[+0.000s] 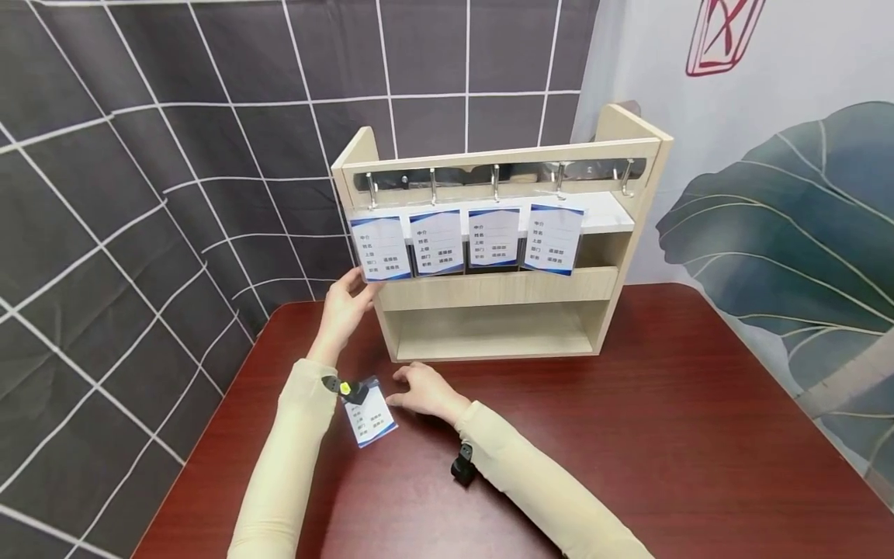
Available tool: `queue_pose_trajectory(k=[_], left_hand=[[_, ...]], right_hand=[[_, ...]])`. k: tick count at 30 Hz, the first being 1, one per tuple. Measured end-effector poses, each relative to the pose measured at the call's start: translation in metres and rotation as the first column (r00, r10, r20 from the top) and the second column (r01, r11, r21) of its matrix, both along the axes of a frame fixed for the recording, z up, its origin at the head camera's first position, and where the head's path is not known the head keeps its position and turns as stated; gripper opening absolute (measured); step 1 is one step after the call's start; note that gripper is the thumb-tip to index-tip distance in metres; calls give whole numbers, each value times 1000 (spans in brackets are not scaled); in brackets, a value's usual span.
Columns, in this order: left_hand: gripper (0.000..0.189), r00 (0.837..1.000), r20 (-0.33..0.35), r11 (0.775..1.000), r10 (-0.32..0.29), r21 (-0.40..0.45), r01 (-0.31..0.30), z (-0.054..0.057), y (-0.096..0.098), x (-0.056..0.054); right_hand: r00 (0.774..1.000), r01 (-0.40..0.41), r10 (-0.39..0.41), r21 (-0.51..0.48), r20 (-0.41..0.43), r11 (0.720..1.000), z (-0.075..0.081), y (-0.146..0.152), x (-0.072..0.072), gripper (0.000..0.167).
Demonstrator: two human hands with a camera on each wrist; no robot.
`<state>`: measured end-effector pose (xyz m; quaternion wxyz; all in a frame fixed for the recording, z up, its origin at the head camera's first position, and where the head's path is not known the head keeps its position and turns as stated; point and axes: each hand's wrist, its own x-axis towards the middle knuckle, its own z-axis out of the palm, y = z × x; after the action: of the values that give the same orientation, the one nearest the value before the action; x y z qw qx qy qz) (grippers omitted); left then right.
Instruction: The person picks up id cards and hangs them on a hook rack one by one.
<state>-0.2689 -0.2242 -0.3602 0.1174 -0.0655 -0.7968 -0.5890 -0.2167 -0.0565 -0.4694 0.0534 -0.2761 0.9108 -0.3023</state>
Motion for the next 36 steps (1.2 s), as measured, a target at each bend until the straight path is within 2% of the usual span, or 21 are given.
queue_pose_trajectory(k=[4, 8, 16, 17, 23, 24, 28, 36], left_hand=[[55, 1000, -10, 1000, 7, -1, -7, -2, 4, -2], [55, 1000, -13, 1000, 12, 9, -12, -3, 6, -4], [55, 1000, 17, 998, 9, 56, -10, -5, 10, -1], [55, 999, 31, 998, 9, 58, -11, -2, 13, 2], [54, 999, 28, 998, 19, 66, -20, -6, 17, 1], [54, 1000, 14, 998, 20, 66, -21, -11, 16, -2], [53, 1000, 4, 997, 23, 69, -24, -10, 16, -4], [51, 998, 6, 995, 57, 81, -57, -8, 9, -4]], right_hand=[[998, -3, 9, 91, -65, 996, -1, -3, 1, 52], [996, 8, 5, 142, -91, 990, 1, 0, 3, 53], [998, 16, -7, 150, -61, 989, 3, 0, 6, 53], [998, 14, -6, 152, -57, 988, 2, -1, 7, 54], [994, 14, 7, 198, -105, 980, -2, -8, 13, 59], [994, 14, 9, 202, -111, 979, -1, -7, 13, 58], [995, 12, 7, 189, -99, 982, 3, 2, 13, 56], [1000, 15, -14, 181, -7, 983, 9, 32, 9, 55]])
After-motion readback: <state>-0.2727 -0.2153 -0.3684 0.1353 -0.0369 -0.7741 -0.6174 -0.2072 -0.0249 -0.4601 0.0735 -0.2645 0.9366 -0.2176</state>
